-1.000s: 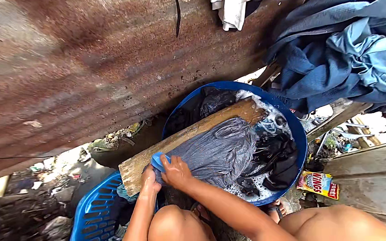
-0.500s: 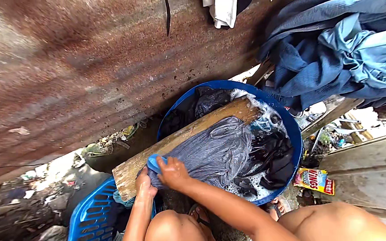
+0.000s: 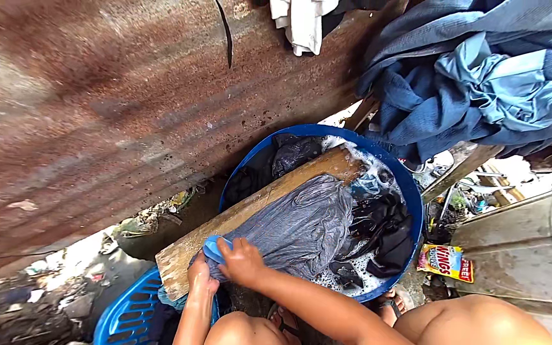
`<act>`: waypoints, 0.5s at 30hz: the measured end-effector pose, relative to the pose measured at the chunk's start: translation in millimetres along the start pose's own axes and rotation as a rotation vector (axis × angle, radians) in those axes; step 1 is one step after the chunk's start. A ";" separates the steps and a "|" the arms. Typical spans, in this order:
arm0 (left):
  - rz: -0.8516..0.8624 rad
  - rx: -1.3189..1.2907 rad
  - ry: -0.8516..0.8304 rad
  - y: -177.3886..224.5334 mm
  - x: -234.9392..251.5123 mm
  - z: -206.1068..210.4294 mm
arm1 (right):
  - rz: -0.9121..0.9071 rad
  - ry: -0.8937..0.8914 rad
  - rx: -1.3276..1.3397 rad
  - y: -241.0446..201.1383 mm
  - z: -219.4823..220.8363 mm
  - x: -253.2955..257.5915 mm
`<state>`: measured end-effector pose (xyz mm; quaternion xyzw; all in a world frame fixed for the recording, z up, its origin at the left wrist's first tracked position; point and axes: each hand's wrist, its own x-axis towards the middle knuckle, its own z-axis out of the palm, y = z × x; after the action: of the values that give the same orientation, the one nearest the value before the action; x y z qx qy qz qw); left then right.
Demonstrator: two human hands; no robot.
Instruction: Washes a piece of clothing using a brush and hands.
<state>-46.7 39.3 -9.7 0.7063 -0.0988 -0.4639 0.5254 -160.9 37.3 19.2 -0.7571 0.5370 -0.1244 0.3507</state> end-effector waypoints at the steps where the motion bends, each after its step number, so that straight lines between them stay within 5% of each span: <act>1: -0.008 -0.004 -0.009 1.1 -0.8 -2.3 | 0.027 -0.006 -0.013 11.1 -17.5 0.1; 6: -0.017 0.030 -0.002 2.7 1.0 -1.8 | 0.563 0.366 -0.090 181.7 -160.4 -0.4; 9: -0.005 0.214 -0.096 11.1 -11.4 2.4 | 0.706 0.334 -0.247 214.4 -203.4 -11.3; 12: 0.025 0.377 -0.347 49.5 -61.0 22.8 | 0.368 0.277 -0.329 186.0 -194.1 -18.6; 15: 0.134 0.244 -0.594 99.9 -143.5 43.7 | 0.142 0.070 -0.287 150.0 -173.5 -30.9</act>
<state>-124.1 58.2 152.0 0.5898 -0.3490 -0.5987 0.4145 -379.9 -30.4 50.8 -0.7548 0.6132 -0.0477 0.2278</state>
